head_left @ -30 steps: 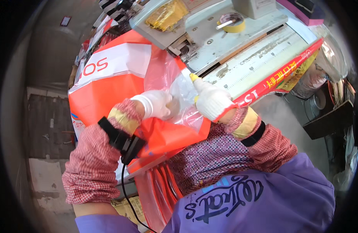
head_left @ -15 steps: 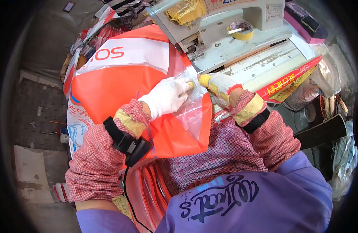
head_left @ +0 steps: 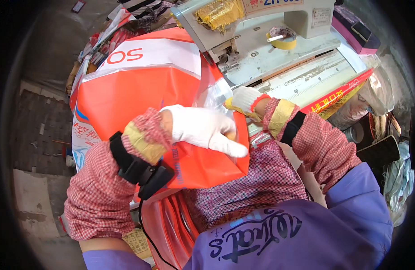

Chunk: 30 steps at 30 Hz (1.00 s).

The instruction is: Folding and stacking large plastic fertilizer bags at a sewing workstation.

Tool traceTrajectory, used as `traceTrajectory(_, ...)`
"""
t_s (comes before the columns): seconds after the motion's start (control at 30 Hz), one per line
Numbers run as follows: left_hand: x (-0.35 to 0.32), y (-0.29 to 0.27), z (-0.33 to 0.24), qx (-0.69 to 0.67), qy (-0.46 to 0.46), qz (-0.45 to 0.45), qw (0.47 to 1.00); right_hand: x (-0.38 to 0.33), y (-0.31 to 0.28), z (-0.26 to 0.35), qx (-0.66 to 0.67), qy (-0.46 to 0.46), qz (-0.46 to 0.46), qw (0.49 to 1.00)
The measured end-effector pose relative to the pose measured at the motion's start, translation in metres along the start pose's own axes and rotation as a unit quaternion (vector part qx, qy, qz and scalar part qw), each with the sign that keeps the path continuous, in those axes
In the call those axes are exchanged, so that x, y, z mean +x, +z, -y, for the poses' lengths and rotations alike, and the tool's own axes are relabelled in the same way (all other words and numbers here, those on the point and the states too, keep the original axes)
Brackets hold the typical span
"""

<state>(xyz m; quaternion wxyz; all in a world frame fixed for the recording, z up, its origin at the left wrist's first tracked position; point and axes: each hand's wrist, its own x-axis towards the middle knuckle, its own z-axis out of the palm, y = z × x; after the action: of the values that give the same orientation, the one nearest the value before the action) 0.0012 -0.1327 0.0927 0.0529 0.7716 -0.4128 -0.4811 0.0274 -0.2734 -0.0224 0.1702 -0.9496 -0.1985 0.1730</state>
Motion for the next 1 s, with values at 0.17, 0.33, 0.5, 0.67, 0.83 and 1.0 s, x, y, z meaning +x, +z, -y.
traceTrajectory(0.17,0.015,-0.014,-0.003,0.161,-0.057,-0.019,0.985,0.005,-0.002,-0.007,-0.023,-0.054,-0.020,0.998)
traceTrajectory(0.33,0.033,-0.035,0.019,0.308,-0.128,-0.106,0.937,0.007,0.002,-0.002,0.257,0.039,0.036,0.965)
traceTrajectory(0.5,0.040,-0.066,0.115,0.368,-0.214,-0.299,0.854,-0.018,-0.009,0.033,0.685,0.189,0.155,0.686)
traceTrajectory(0.67,0.015,-0.060,0.122,0.334,-0.204,-0.258,0.883,-0.040,-0.003,0.049,0.536,0.069,0.008,0.841)
traceTrajectory(0.83,-0.108,-0.003,-0.012,0.420,-0.137,-0.121,0.889,-0.001,0.008,0.052,0.116,0.015,-0.276,0.954)
traceTrajectory(1.0,-0.212,0.034,-0.032,0.290,0.047,-0.688,0.664,0.017,-0.015,0.074,-0.054,-0.017,-0.221,0.974)
